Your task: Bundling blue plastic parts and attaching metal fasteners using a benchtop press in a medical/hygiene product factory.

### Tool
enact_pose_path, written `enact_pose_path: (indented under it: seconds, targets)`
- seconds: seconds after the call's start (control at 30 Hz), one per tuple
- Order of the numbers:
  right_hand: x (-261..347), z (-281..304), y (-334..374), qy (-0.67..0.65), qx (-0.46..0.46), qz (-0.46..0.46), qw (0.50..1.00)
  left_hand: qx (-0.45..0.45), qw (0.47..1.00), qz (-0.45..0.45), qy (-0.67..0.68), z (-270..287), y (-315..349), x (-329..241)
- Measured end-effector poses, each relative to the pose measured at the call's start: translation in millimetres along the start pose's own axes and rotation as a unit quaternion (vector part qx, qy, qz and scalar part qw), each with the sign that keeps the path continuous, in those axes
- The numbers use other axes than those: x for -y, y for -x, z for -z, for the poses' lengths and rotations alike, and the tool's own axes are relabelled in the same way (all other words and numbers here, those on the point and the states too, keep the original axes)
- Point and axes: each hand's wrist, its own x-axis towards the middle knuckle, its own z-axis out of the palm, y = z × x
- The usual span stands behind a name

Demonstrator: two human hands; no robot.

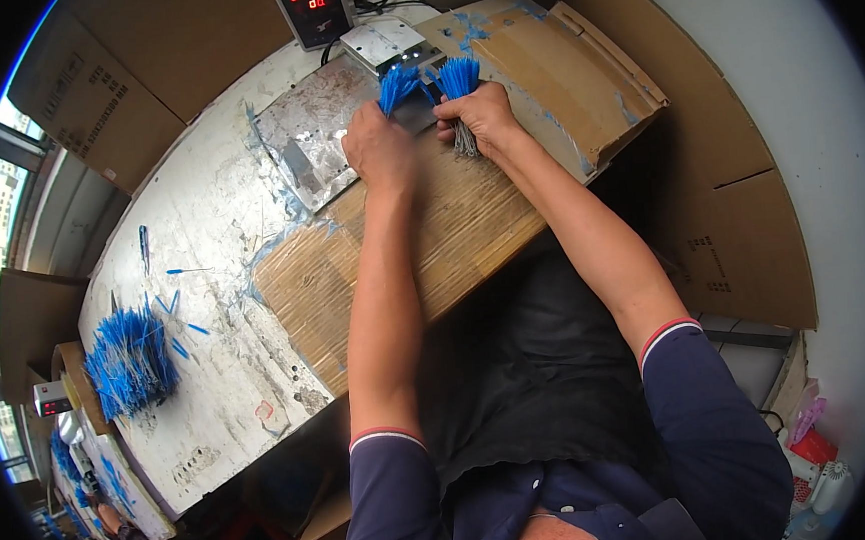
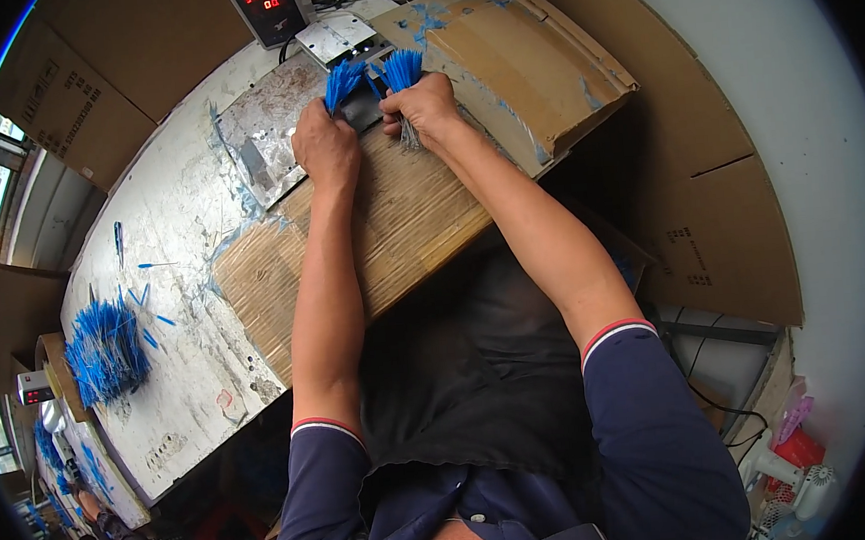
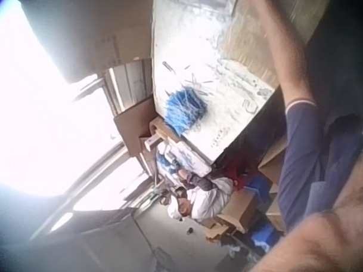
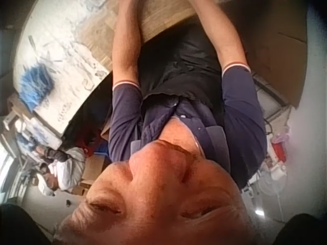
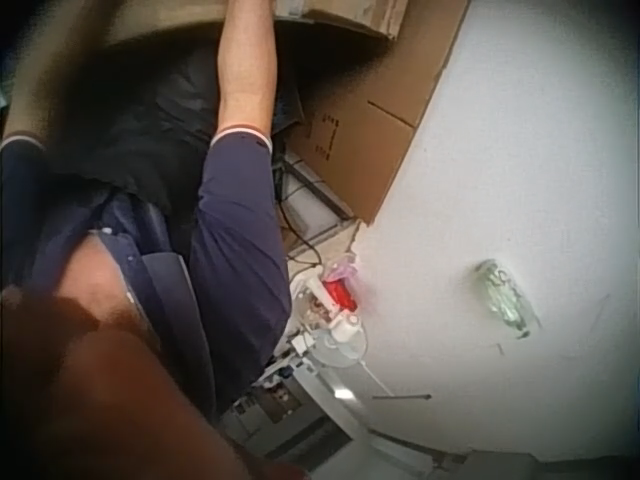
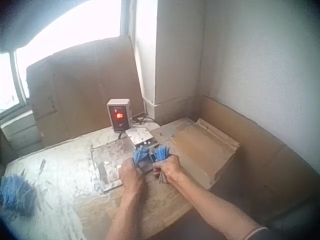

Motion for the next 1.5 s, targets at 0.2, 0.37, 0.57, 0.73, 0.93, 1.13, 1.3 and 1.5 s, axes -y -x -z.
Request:
enact_pose_path:
  seconds: [0.2, 0.37, 0.57, 0.73, 0.93, 1.13, 1.3, 1.5]
  targets:
    - [3, -2, -3, 0.038, -0.006, -0.009, 0.999, 0.021, 0.998, 0.052, -0.039, 3, 1, -6]
    - [12, -13, -2, 0.070, -0.022, -0.020, 0.997, -0.031, 0.993, 0.114, 0.001, 4, 0, -4]
    - [15, -23, -8, 0.106, -0.062, -0.023, 0.992, -0.046, 0.990, 0.126, 0.029, 1, -1, -2]
    - [12, -23, -8, 0.103, -0.079, -0.019, 0.991, -0.095, 0.992, 0.072, 0.029, -3, -2, 2]
    - [-1, -10, -14, -0.044, -0.034, -0.040, 0.998, -0.073, 0.995, 0.062, 0.033, -2, -1, 1]
    - [1, -3, -1, -0.087, 0.005, -0.035, 0.996, 0.010, 0.995, 0.092, 0.048, 2, 1, -4]
    - [1, -2, 3, -0.083, 0.001, -0.008, 0.997, 0.045, 0.995, 0.082, 0.045, 2, -1, -3]
    - [0, 1, 6, -0.036, 0.015, -0.017, 0.999, 0.032, 0.998, 0.049, 0.033, 1, 1, -2]
